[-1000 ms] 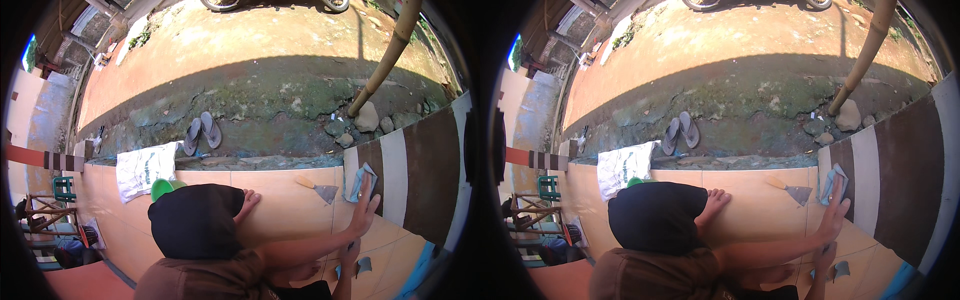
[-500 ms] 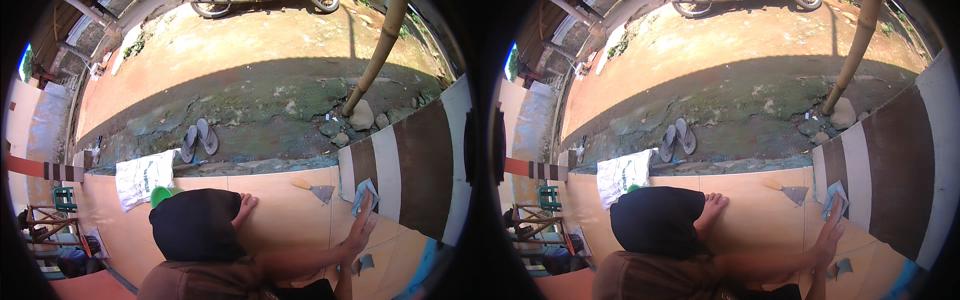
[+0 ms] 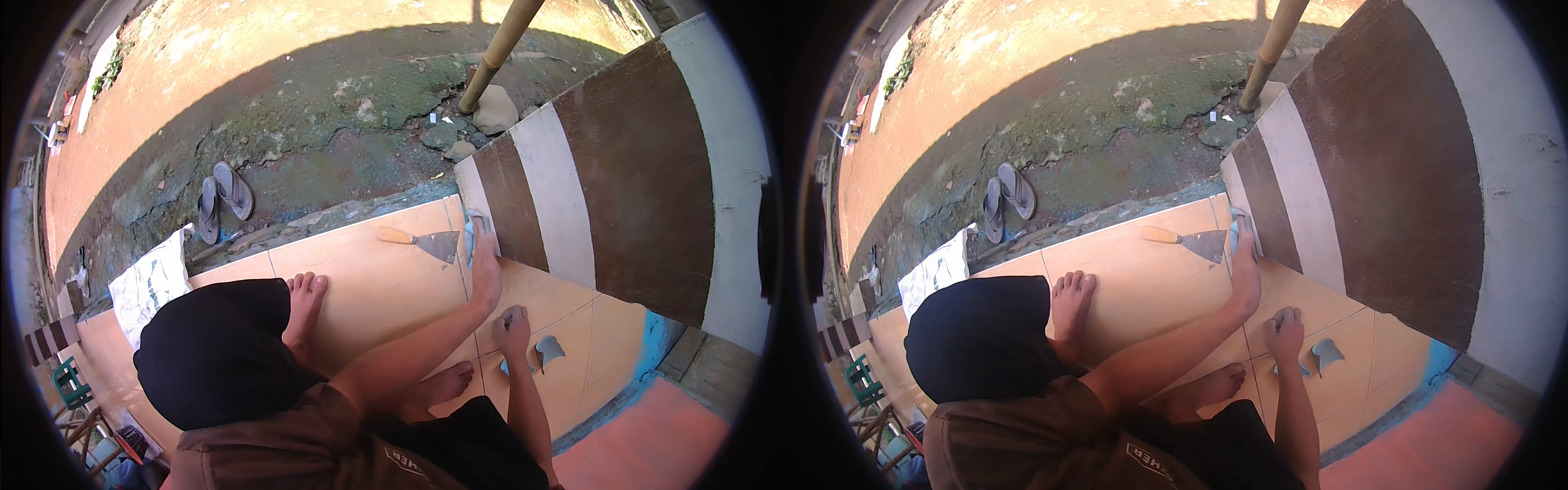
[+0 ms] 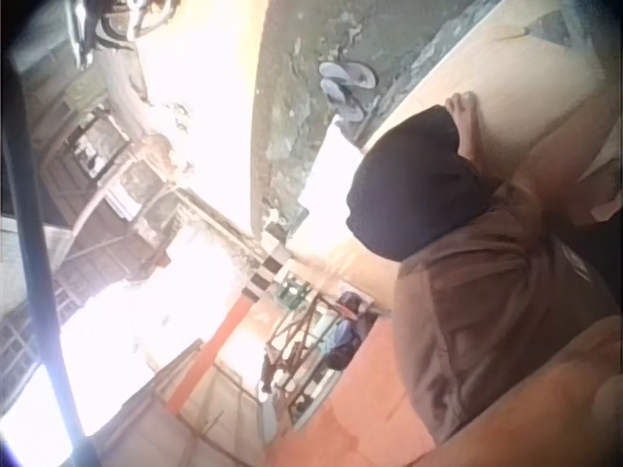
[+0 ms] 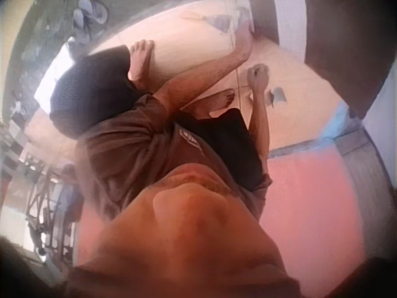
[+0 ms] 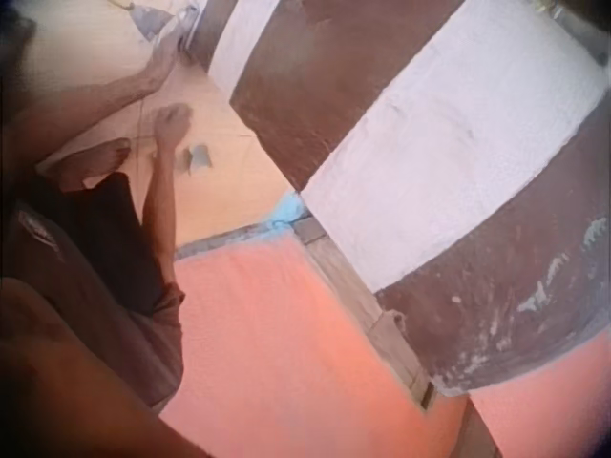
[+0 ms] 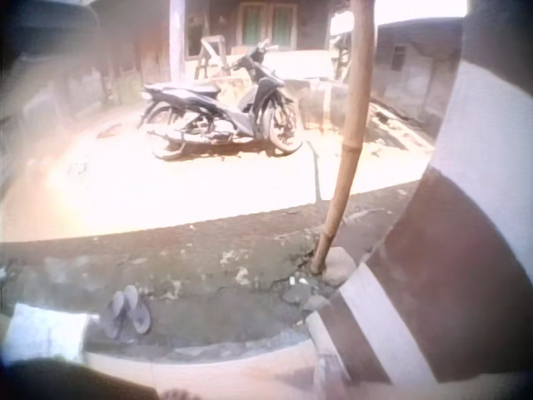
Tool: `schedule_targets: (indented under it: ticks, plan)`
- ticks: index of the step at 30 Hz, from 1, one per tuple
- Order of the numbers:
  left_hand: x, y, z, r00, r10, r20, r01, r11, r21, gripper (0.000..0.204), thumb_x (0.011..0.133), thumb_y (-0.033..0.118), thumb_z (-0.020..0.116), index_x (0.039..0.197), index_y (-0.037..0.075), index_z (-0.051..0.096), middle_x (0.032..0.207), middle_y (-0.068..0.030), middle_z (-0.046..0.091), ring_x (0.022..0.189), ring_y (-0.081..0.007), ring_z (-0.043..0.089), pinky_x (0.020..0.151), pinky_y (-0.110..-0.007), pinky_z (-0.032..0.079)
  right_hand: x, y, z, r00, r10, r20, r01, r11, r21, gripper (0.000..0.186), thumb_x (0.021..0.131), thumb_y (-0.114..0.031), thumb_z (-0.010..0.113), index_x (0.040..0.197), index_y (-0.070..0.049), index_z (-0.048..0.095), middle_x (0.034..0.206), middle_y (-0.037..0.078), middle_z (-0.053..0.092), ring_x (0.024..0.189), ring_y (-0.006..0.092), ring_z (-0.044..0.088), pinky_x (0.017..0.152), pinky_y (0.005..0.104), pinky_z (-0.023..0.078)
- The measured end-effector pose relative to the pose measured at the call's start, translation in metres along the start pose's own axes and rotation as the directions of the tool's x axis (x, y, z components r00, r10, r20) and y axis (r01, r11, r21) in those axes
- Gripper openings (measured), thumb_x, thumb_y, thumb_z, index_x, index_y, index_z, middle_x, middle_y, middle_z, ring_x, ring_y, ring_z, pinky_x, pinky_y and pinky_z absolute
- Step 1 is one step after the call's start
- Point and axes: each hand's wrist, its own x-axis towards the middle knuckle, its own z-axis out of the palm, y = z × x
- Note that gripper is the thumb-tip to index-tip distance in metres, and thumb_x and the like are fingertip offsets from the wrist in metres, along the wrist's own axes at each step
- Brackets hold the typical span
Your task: The person sits on a tiled floor and uses a cloth to wipe the edges and corners of a striped concrete stair. The person repeatedly scrubs the same areas along the stair's edge.
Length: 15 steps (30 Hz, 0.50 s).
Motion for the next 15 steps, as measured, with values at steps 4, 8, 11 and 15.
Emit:
schedule_targets:
  ticks: [4, 8, 11, 15]
  plan:
    - [0.058, 0.033, 0.0, 0.992, 0.126, -0.01, -0.126, 0.992, 0.008, 0.072, 0.107, 0.035, 0.036, 0.156, -0.01, 0.01, 0.167, -0.0226, 0.009, 0.156, -0.0299, 0.004, 0.124, -0.037, 0.003, -0.005, -0.003, 0.001, 0.998, -0.055, -0.035, 0.059, 0.993, 0.103, 0.012, 0.079, -0.01, 0.063, 0.087, -0.003, 0.057, 0.087, 0.015, 0.057, 0.074, 0.0365, 0.059, 0.064, 0.046, 0.047]
    - [0.005, 0.037, 0.011, 0.985, 0.164, 0.058, -0.164, 0.986, -0.01, 0.073, 0.106, 0.037, 0.038, 0.156, -0.01, 0.012, 0.167, -0.0233, 0.011, 0.156, -0.0316, 0.006, 0.124, -0.038, 0.004, -0.008, 0.0, 0.005, 0.993, -0.038, -0.108, 0.043, 0.998, 0.049, 0.011, 0.078, -0.009, 0.062, 0.086, -0.004, 0.057, 0.086, 0.016, 0.058, 0.072, 0.0371, 0.059, 0.065, 0.0471, 0.047]
    - [0.031, 0.001, -0.016, 0.999, 0.038, -0.009, -0.038, 0.999, -0.013, 0.075, 0.106, 0.039, 0.04, 0.157, -0.009, 0.014, 0.167, -0.0239, 0.012, 0.156, -0.033, 0.007, 0.124, -0.039, 0.004, -0.001, -0.002, 0.003, 0.997, -0.034, -0.069, 0.035, 0.999, 0.013, 0.012, 0.078, -0.009, 0.061, 0.088, -0.004, 0.057, 0.088, 0.016, 0.057, 0.072, 0.0384, 0.058, 0.066, 0.0497, 0.047]
    - [0.074, 0.03, -0.007, 0.981, 0.186, -0.05, -0.185, 0.982, 0.029, 0.076, 0.105, 0.041, 0.043, 0.157, -0.009, 0.016, 0.166, -0.0247, 0.013, 0.156, -0.0347, 0.009, 0.124, -0.041, 0.005, -0.005, -0.001, 0.006, 0.999, -0.017, -0.03, 0.021, 0.991, 0.133, 0.012, 0.078, -0.009, 0.061, 0.088, -0.004, 0.057, 0.088, 0.016, 0.057, 0.071, 0.039, 0.057, 0.067, 0.0504, 0.046]
